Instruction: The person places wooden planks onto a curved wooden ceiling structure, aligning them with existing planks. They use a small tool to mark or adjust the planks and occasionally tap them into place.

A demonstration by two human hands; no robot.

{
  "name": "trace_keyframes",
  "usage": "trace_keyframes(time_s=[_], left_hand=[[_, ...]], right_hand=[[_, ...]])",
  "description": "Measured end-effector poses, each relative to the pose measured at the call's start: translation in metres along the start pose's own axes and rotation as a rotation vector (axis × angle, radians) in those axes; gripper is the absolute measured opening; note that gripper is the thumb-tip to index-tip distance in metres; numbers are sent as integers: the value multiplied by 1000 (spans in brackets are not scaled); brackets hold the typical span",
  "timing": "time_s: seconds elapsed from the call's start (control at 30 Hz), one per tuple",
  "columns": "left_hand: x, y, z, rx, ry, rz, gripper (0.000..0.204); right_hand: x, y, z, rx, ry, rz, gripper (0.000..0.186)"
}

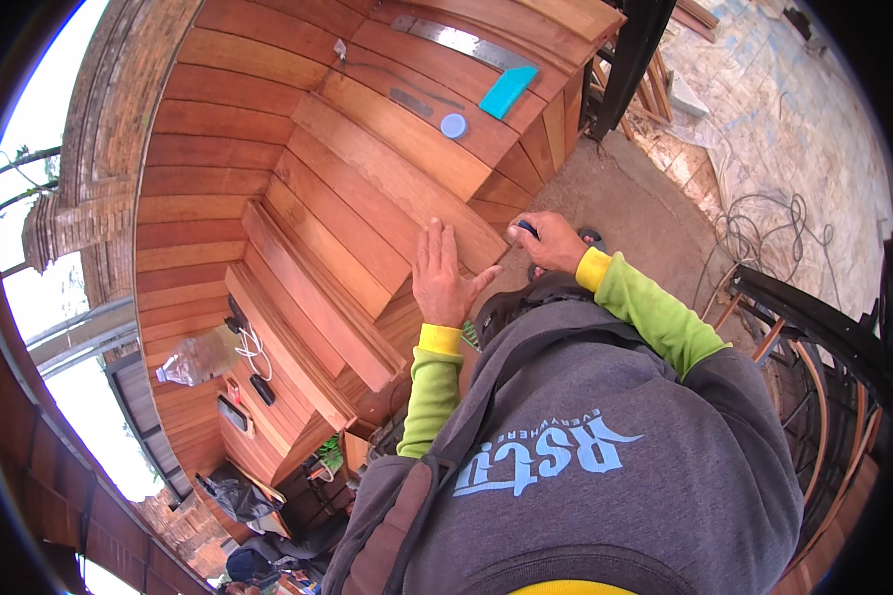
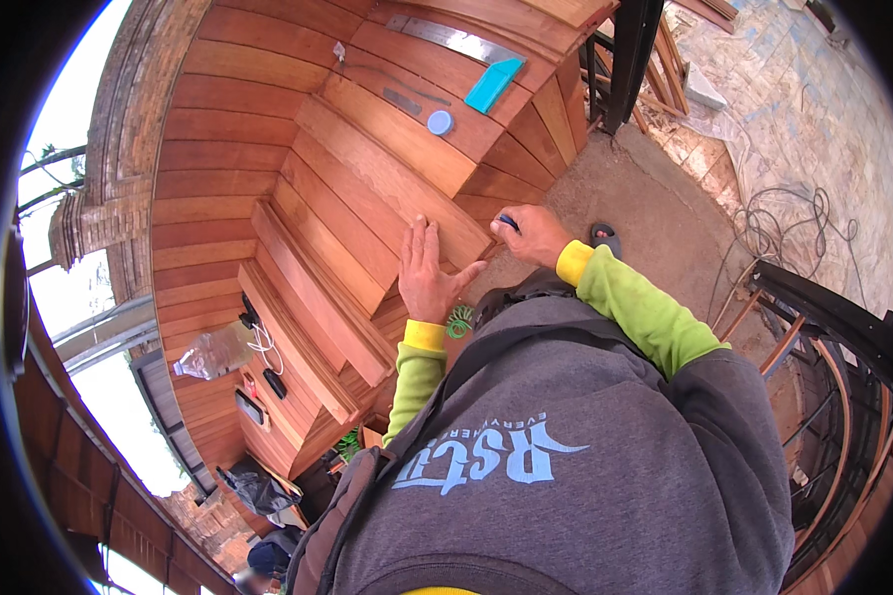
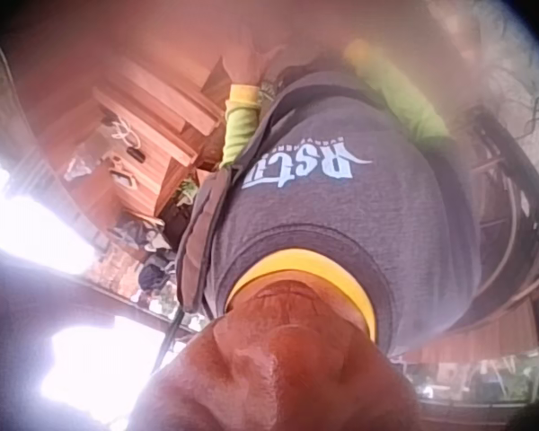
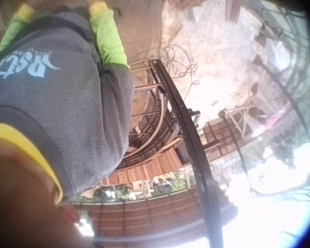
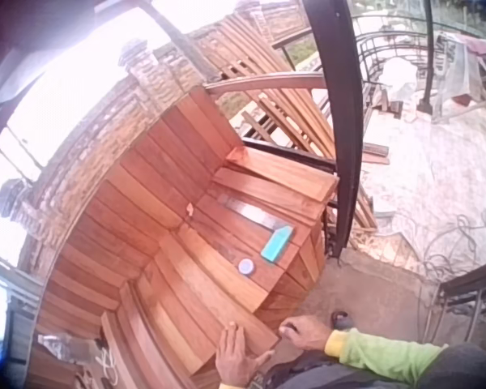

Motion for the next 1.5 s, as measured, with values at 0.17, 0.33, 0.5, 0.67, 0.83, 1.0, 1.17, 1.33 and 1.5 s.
trace_keyframes(time_s=[0.17, 0.33, 0.5, 0.67, 0.83, 1.0, 1.17, 1.33, 1.5], left_hand=[[-1, -1, 2, 9, 26, 13, 85], [0, -1, 1, 3, 31, 19, 83], [1, -1, 0, -17, 46, 9, 83], [1, -1, -2, -19, 60, 28, 86], [15, -17, 6, 38, 150, 28, 75], [77, -62, -27, -34, 201, 165, 72], [133, -140, -63, -214, 174, 306, 80], [179, -187, -81, -317, 134, 566, 87], [207, -215, -71, -243, 229, 716, 90]], right_hand=[[14, 1, -7, 58, 14, 46, 32], [22, 0, -9, 40, 71, 116, 34], [24, -1, -12, 70, 74, 81, 35], [23, -8, -13, 132, 119, 20, 35], [22, -10, -14, 140, 112, -42, 35], [29, -11, -19, 172, 98, -95, 36], [14, -13, -21, 148, 78, -46, 35], [21, -13, -16, 182, 59, -72, 35], [20, -12, -16, 198, 79, -91, 36]])
Point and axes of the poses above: each hand's wrist, its own y-axis away from the middle knuckle, its own z-axis out of the back of the hand, x = y × z, the point moved 3 cm from there along -y, towards the middle knuckle, and after that the axes turned 1 degree about -x, right-handed, at the moved point
